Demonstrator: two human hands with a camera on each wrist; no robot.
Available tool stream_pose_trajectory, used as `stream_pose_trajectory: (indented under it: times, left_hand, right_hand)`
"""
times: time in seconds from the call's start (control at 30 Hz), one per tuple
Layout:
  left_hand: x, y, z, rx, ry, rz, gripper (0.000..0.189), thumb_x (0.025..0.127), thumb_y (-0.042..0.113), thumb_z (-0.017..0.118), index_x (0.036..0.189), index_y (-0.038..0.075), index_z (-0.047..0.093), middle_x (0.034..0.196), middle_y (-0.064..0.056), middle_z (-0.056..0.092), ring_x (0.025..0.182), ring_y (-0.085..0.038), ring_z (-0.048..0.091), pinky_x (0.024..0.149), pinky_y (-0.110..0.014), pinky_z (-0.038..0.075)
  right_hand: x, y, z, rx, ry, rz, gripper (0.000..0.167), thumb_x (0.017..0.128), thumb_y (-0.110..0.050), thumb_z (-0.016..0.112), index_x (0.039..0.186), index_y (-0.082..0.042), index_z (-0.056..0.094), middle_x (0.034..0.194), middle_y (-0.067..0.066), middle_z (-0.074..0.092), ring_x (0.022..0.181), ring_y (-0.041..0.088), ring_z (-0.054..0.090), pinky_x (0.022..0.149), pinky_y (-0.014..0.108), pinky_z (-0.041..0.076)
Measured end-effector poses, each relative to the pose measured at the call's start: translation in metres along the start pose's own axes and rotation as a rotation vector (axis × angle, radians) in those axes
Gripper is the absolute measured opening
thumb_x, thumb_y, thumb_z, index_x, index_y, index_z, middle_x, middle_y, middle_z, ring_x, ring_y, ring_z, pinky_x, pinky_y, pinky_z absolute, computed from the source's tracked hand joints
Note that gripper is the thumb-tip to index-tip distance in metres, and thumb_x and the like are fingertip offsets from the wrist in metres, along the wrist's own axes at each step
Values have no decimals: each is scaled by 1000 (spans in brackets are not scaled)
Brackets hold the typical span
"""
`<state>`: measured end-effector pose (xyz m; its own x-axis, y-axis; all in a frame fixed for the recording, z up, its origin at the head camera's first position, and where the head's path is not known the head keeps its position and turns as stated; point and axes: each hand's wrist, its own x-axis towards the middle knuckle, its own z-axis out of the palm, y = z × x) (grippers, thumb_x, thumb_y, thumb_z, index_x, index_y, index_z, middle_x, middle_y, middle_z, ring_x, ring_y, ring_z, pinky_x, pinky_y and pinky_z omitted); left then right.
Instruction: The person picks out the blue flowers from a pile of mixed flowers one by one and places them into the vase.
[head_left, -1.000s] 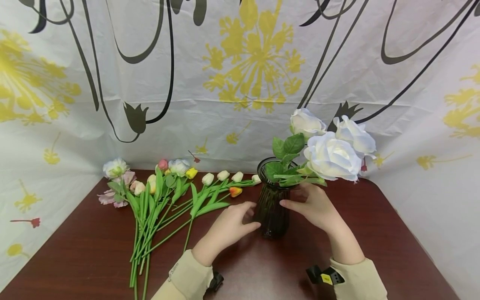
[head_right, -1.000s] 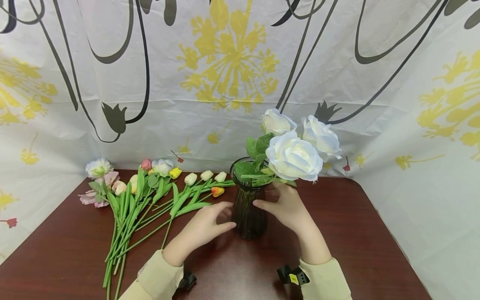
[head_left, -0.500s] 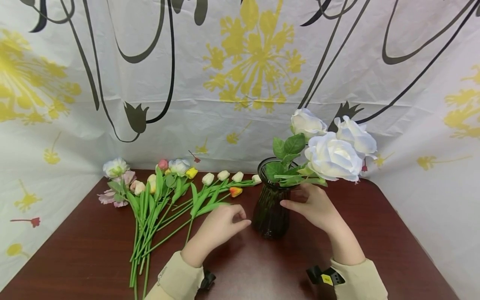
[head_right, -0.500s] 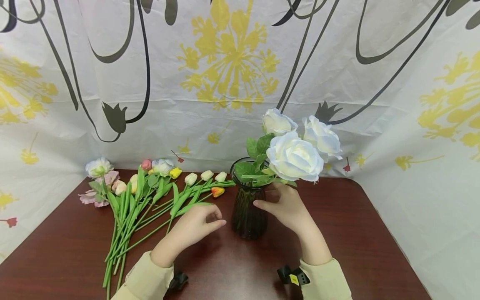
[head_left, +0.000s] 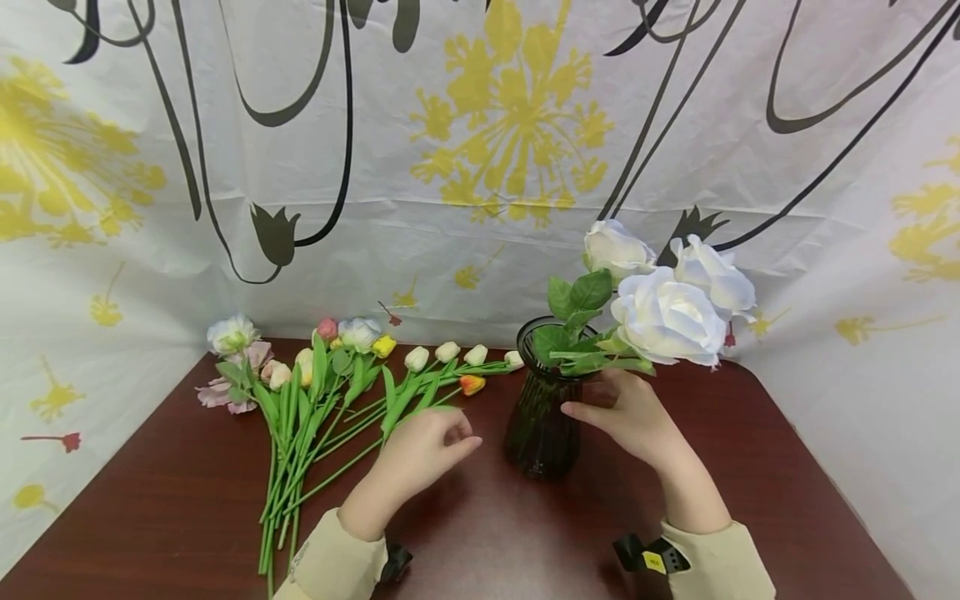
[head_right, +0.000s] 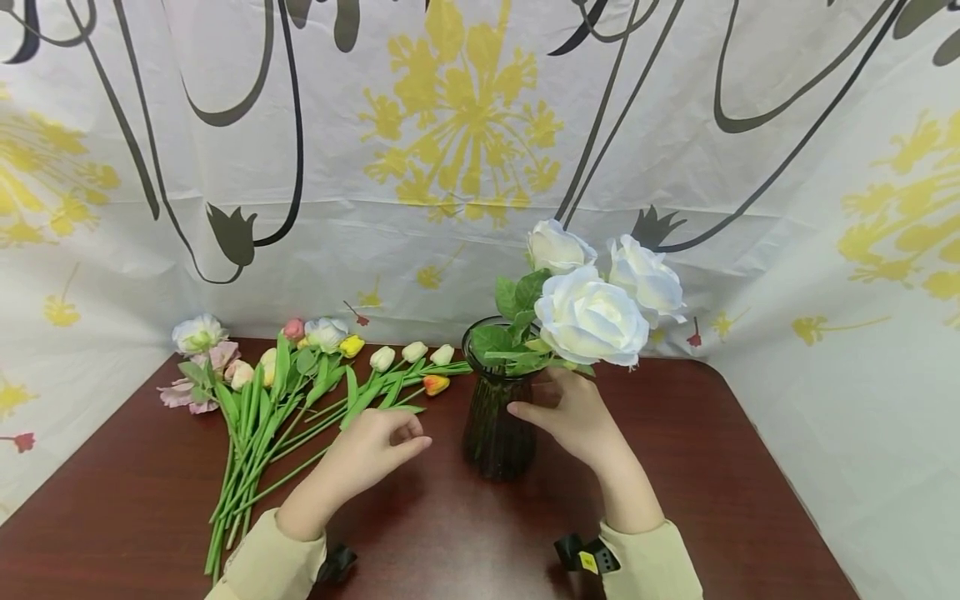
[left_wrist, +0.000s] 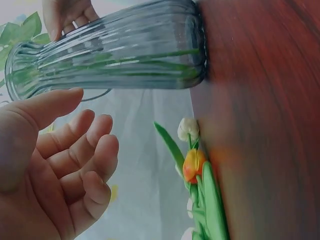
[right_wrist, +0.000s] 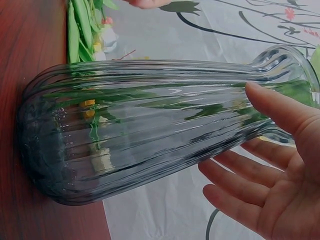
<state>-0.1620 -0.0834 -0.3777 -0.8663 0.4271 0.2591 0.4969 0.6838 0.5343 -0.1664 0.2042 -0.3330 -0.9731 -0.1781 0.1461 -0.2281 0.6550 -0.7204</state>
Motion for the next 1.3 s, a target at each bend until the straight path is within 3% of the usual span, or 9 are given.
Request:
stream_pose_trajectory:
  times: [0.33,0.6,0.93,1.17,1.3]
  left_hand:
    - [-16,-17,-12,81,41,-61,22,88,28,70,71,22,58,58,14,47,50,-5,41,49,-25,37]
    - [-25,-30,-21,123,45,-140,16,87,28,72,75,22,62,64,17,54,54,-2,47,52,-26,41]
    - [-35,-44,-38,154,77,-173,11,88,27,71,89,16,70,70,11,60,55,-4,51,51,-29,42]
    - [-38,-56,-55,214,187,-165,19,88,23,70,100,8,72,87,-1,69,69,-17,63,57,-36,49]
    - [-41,-62,-66,252,261,-201,22,88,22,70,102,7,72,92,-6,70,71,-22,64,55,-39,49]
  right_hand:
    - [-1,-2,-1,-5,10,-12,69,83,-39,74,134,1,49,120,21,59,108,36,59,85,50,49]
    - [-1,-3,-1,-8,8,-12,69,83,-40,74,135,0,49,122,21,59,109,37,59,85,50,49]
    - [0,1,0,-19,13,-4,71,82,-40,75,135,-1,49,121,20,59,109,36,59,86,50,49]
    - [-1,-2,-1,-6,5,-1,72,83,-41,74,136,0,47,123,22,58,111,38,57,86,51,48]
    - [-2,-2,-1,-10,12,5,71,83,-40,74,135,1,48,122,21,58,110,37,58,86,50,48]
